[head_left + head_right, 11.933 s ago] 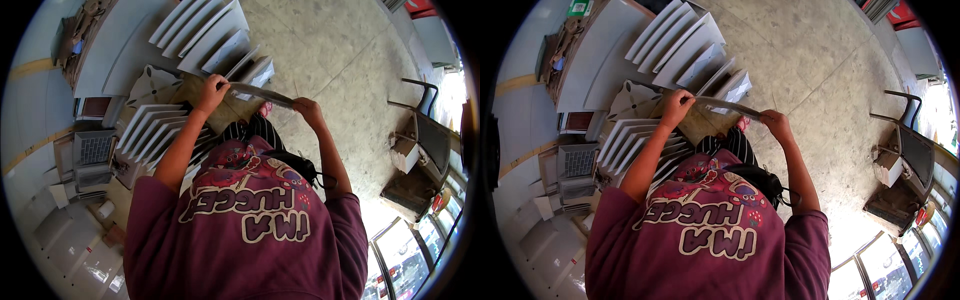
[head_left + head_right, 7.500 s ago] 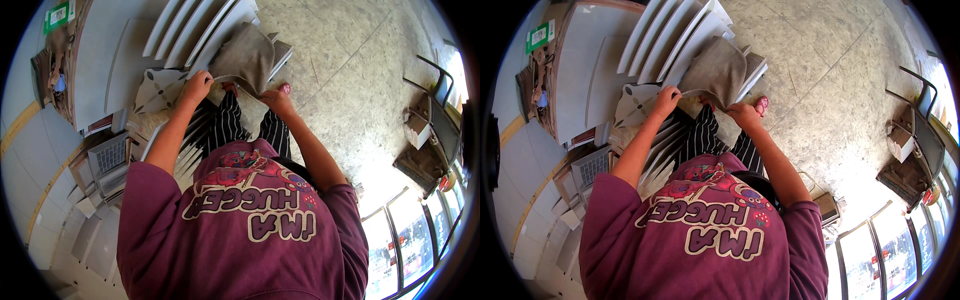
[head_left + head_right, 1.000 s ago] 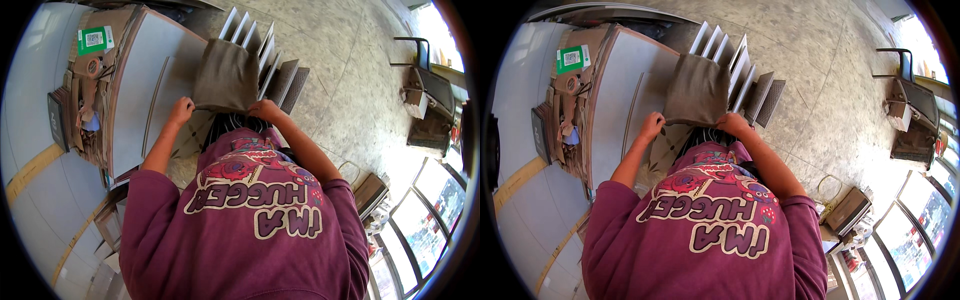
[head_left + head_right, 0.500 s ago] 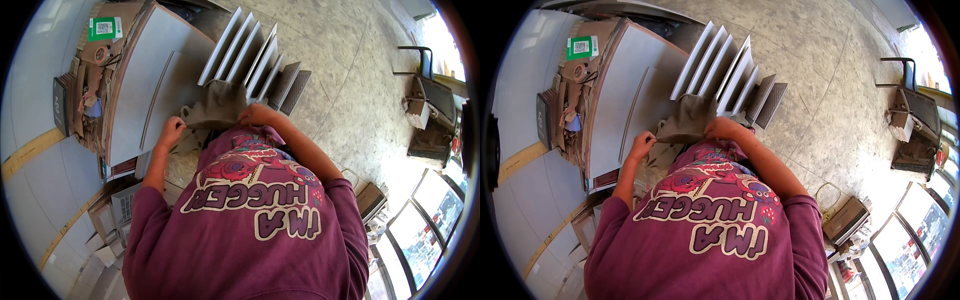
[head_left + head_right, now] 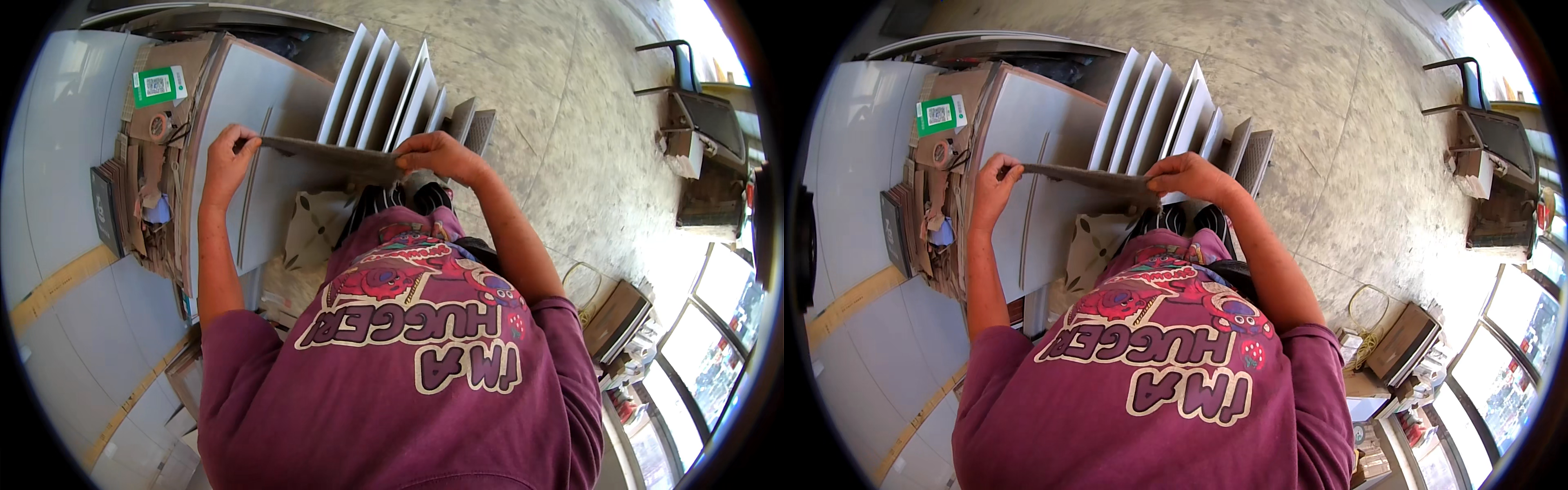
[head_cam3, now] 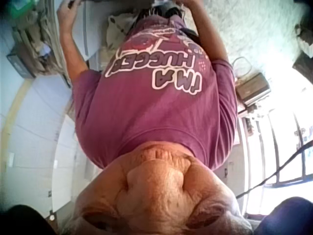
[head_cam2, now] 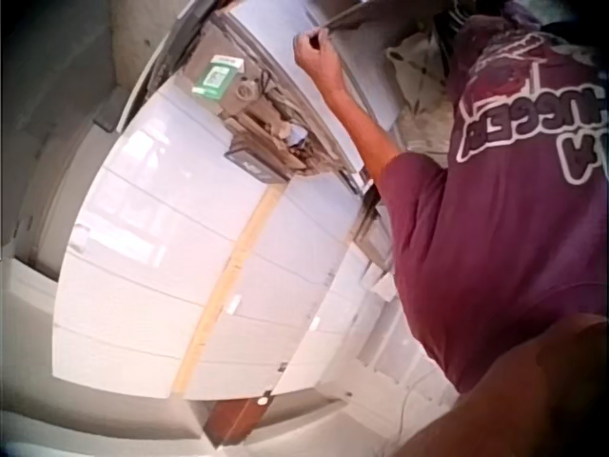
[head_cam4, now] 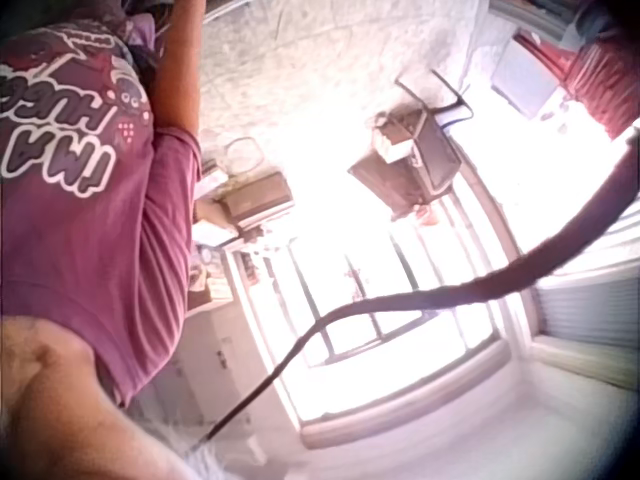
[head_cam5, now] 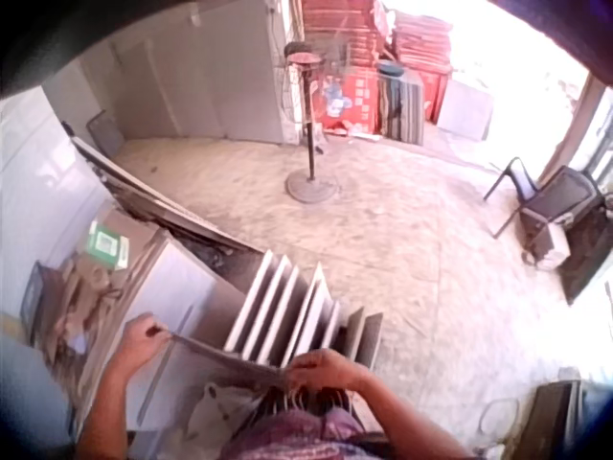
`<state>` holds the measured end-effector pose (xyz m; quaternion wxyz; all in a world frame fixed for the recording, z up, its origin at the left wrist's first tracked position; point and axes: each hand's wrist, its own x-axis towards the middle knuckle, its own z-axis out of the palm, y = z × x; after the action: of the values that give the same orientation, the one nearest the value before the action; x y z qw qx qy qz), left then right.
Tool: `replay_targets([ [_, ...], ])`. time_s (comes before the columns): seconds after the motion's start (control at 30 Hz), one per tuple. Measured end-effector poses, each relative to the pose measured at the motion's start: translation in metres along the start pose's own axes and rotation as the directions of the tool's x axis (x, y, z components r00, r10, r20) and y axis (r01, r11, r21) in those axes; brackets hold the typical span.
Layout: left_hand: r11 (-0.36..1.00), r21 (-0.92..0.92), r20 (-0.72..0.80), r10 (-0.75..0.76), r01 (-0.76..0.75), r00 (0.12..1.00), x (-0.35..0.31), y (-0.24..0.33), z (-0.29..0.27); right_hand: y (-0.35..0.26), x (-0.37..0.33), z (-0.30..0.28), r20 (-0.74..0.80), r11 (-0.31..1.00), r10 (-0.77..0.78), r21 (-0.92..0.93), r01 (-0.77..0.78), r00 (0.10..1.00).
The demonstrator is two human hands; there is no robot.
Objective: The person handles a sample book of stone-like paint finishes and several thin gray tile slabs, picking them up from stacks and turning the pages of the book to compare different materials.
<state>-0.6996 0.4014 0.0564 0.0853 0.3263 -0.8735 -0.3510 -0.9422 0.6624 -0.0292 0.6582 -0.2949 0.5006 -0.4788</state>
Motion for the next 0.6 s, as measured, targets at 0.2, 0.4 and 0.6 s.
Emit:
replay_targets([
  [0.2, 0.969, 0.024, -0.031, 0.246, -0.245, 0.969, 0.08, 0.037, 0.002, -0.033, -0.012, -0.024, -0.381, 0.983, -0.182, -0.092, 0.159, 0.906],
  [0.4, 0.918, 0.022, -0.036, 0.398, -0.397, 0.917, 0.137, 0.045, 0.014, -0.045, -0.003, -0.03, -0.624, 0.966, -0.256, -0.132, 0.224, 0.739],
  [0.6, 0.947, -0.07, -0.009, 0.312, -0.312, 0.95, 0.155, -0.01, 0.057, 0.014, 0.03, -0.04, -0.715, 0.978, -0.205, -0.123, 0.169, 0.668],
])
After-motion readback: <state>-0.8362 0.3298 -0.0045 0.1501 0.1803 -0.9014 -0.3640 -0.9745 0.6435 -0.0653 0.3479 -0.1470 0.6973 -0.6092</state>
